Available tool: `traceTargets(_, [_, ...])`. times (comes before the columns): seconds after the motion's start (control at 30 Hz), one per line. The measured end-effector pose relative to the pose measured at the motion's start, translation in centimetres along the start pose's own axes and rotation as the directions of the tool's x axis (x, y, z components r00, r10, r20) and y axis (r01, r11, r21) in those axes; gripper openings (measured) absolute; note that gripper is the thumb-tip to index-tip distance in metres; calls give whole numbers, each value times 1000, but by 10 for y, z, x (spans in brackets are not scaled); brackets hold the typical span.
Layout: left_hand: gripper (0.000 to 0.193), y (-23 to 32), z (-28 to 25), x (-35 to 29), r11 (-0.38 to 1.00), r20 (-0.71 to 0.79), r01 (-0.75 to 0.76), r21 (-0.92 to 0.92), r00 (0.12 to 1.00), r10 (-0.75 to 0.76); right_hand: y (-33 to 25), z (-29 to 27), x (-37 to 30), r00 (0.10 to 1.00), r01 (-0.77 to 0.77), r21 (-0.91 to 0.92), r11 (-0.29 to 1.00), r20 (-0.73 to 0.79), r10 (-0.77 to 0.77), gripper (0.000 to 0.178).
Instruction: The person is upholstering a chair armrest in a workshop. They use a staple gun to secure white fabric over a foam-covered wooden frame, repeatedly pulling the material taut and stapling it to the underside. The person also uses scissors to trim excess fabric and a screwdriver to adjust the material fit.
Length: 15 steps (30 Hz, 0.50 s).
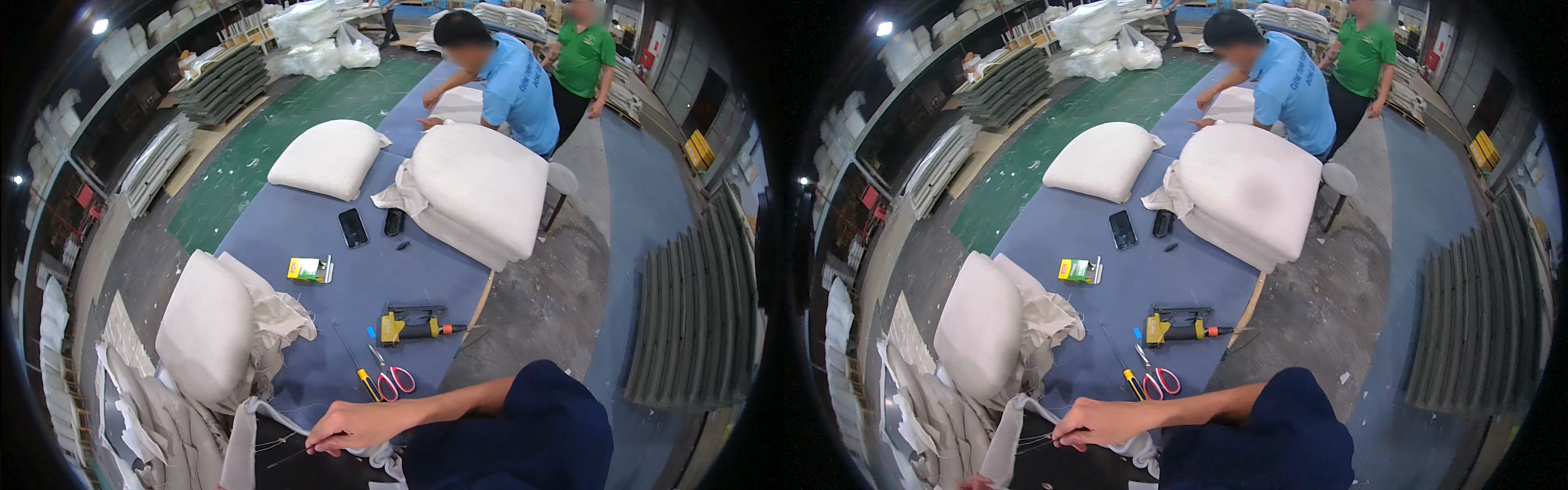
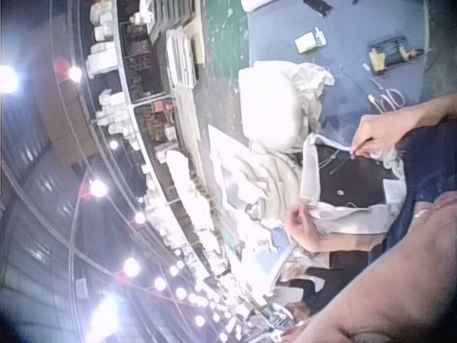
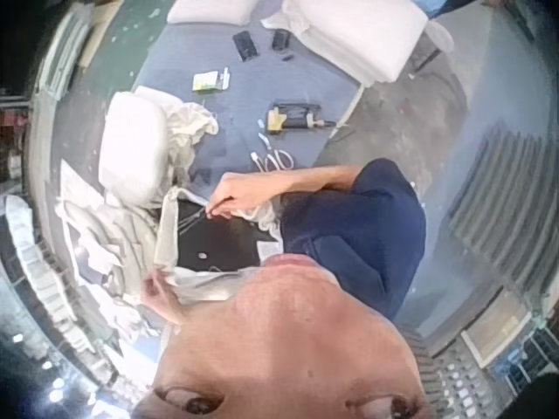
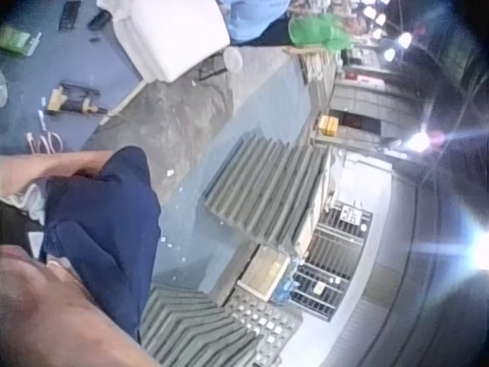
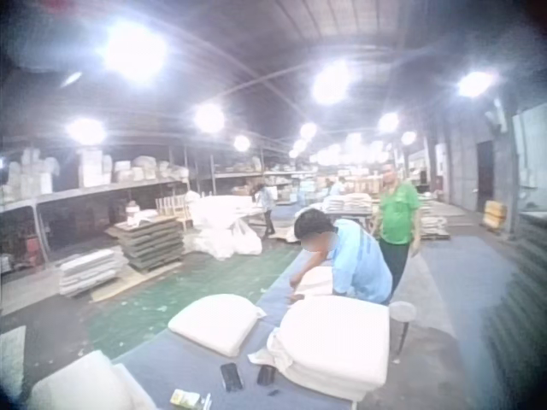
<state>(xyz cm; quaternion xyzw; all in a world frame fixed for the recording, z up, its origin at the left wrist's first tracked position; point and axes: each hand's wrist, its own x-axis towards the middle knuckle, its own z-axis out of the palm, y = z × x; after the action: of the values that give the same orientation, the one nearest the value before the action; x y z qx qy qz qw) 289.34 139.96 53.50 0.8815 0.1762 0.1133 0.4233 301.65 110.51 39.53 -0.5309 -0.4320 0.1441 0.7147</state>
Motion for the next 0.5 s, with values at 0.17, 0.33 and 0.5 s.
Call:
traceTargets(0.17, [24,-7,14,30,974,-106,-226,23,968,227,-2,10,7,996,-91,-7,996,-7,91,27])
traceTargets(0.33, [27,13,22,48,977,55,-182,109,983,177,-5,17,17,991,-114,10,993,70,113,26])
traceTargets(0.5, [36,-49,11,79,901,191,-283,-330,914,357,-3,21,20,990,-131,56,990,59,128,25])
